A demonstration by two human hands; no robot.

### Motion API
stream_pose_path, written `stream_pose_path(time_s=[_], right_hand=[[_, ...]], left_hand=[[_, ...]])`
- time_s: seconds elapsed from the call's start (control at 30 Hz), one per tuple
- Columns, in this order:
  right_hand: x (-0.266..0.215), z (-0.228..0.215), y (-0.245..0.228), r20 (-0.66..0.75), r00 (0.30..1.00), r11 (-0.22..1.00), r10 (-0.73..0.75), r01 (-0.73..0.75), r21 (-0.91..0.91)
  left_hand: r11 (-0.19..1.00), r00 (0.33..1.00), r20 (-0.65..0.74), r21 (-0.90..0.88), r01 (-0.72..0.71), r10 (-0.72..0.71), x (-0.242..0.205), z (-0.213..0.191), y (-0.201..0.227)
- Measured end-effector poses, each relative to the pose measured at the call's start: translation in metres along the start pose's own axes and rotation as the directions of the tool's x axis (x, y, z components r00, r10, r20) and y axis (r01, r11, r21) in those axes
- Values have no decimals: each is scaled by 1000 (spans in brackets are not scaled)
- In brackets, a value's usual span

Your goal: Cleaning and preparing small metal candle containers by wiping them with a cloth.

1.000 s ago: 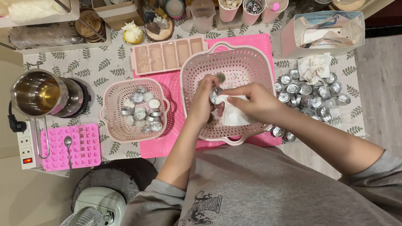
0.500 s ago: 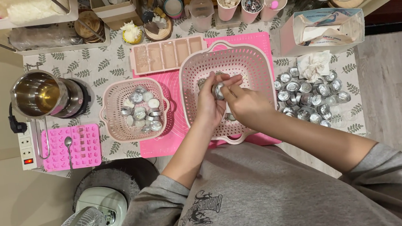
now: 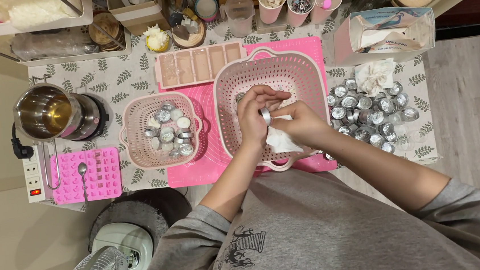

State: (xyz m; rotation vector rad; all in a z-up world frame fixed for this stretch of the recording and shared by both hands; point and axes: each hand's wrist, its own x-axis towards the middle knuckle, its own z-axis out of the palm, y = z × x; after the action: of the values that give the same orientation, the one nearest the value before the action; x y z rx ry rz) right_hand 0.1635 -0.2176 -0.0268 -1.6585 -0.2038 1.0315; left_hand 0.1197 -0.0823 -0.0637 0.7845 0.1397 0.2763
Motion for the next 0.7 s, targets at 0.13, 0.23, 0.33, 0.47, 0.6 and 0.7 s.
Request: stream_pose_path(time_s=[0.13, 0.23, 0.33, 0.47, 0.6, 0.7], right_hand=[[-6, 5, 7, -40, 998, 991, -58, 62, 121], [-19, 16, -12, -167, 856, 832, -488, 400, -385], [-28, 20, -27, 83, 464, 224, -882, 568, -792], [-32, 24, -23, 80, 576, 308, -813, 543, -781], [-17, 8, 9, -13, 748, 686, -663, 600, -412], [-17, 4, 13, -59, 959, 956, -278, 270, -118]], left_hand=[[981, 993, -1, 153, -116, 117, 9, 4, 3], [958, 991, -75, 271, -88, 113, 14, 4, 0], [978, 978, -142, 125, 168, -150, 5, 18, 14], [985, 983, -75, 11, 171, -169, -4, 24, 24], [999, 999, 34, 43, 9, -10, -2, 17, 17], [1000, 993, 120, 17, 8, -10, -8, 22, 28]])
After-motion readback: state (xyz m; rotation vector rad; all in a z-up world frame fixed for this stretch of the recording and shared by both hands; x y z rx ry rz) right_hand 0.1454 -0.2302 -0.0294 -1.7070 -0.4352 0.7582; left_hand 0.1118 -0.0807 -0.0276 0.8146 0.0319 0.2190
